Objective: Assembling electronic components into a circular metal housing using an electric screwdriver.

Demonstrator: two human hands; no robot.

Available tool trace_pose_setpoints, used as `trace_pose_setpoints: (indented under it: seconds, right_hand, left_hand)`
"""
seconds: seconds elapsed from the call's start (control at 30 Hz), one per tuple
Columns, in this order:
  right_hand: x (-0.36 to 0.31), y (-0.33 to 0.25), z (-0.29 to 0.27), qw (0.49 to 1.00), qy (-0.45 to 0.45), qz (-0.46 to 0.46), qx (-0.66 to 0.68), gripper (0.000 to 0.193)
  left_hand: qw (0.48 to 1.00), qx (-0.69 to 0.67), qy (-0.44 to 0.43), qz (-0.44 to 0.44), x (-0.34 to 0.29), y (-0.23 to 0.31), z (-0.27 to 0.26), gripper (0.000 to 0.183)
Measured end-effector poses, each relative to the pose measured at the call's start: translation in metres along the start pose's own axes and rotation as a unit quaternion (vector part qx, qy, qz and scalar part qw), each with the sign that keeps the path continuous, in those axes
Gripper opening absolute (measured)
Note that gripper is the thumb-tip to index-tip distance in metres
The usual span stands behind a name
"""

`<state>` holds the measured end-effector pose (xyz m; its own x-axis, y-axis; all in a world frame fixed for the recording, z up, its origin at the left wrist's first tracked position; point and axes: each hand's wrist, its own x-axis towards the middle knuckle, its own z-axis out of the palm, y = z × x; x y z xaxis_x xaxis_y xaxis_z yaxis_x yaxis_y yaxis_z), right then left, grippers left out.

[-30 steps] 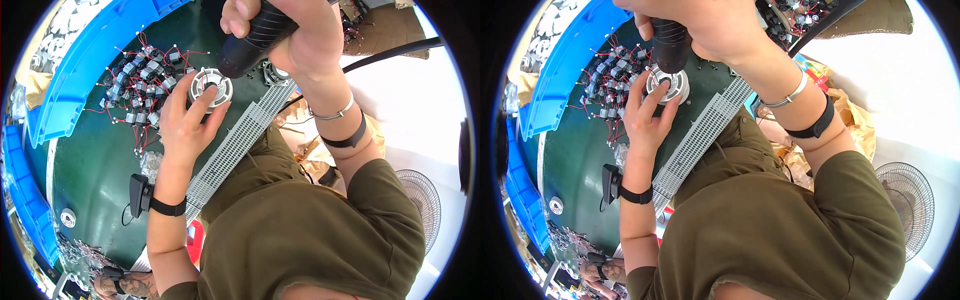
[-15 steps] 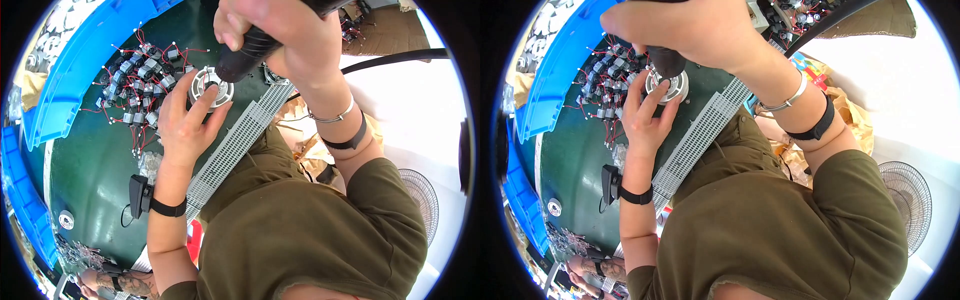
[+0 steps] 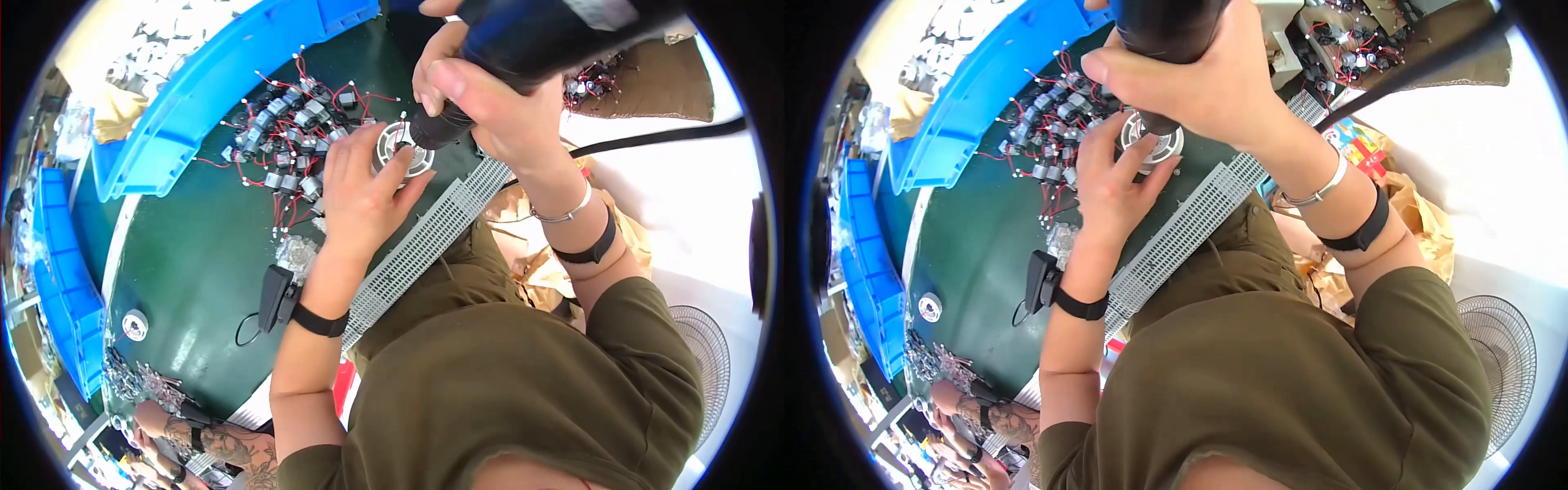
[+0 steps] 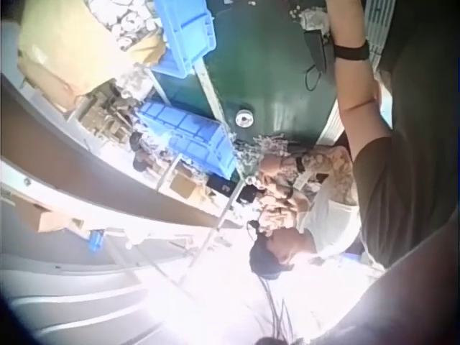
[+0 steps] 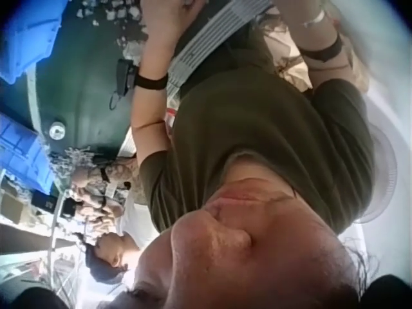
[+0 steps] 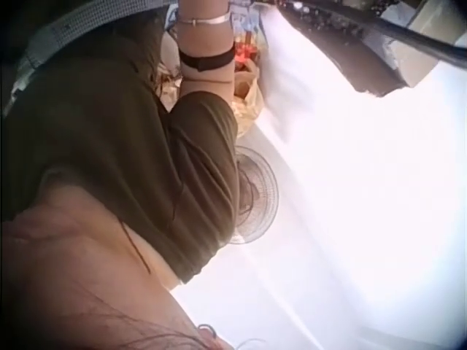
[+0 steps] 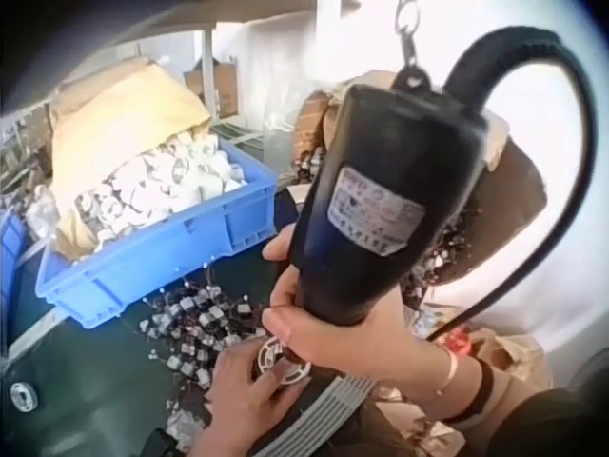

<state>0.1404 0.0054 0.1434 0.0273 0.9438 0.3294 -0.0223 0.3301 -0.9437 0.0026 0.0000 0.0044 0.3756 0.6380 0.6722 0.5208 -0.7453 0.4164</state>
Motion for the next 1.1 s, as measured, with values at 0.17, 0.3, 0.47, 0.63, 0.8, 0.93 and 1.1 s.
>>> trace_pose_setpoints:
  seconds: [0.17, 0.3, 0.47, 0.63, 0.8, 0.93, 1.1]
  right_hand:
    - [0.028, -0.013, -0.011, 0.981, 0.024, -0.112, 0.156, 0.033]
    - [0.046, 0.005, -0.007, 0.993, 0.014, -0.086, -0.083, 0.019]
    - [0.051, 0.029, -0.005, 0.992, 0.064, -0.104, 0.003, 0.03]
    - [0.011, 0.054, 0.021, 0.913, 0.079, -0.346, -0.201, 0.024]
    - [0.036, 0.112, 0.043, 0.785, -0.329, -0.165, -0.498, 0.027]
    - [0.046, 0.125, 0.051, 0.734, -0.387, -0.125, -0.544, 0.02]
    - [0.054, 0.094, 0.053, 0.827, -0.292, -0.136, -0.462, 0.02]
  left_hand:
    - [0.994, -0.001, 0.107, -0.035, -0.002, -0.007, -0.036, 0.057]
    - [0.938, 0.192, 0.111, -0.266, -0.036, -0.072, -0.142, 0.052]
    - [0.883, 0.343, 0.009, -0.322, -0.121, -0.169, -0.239, 0.047]
    - [0.802, 0.537, 0.131, -0.224, -0.087, -0.145, -0.267, 0.048]
    - [0.939, 0.286, 0.123, -0.148, 0.034, -0.109, -0.226, 0.032]
    - [0.963, 0.234, -0.007, -0.131, 0.123, -0.158, -0.198, 0.029]
    - [0.913, 0.209, -0.306, -0.167, 0.182, -0.213, -0.163, 0.04]
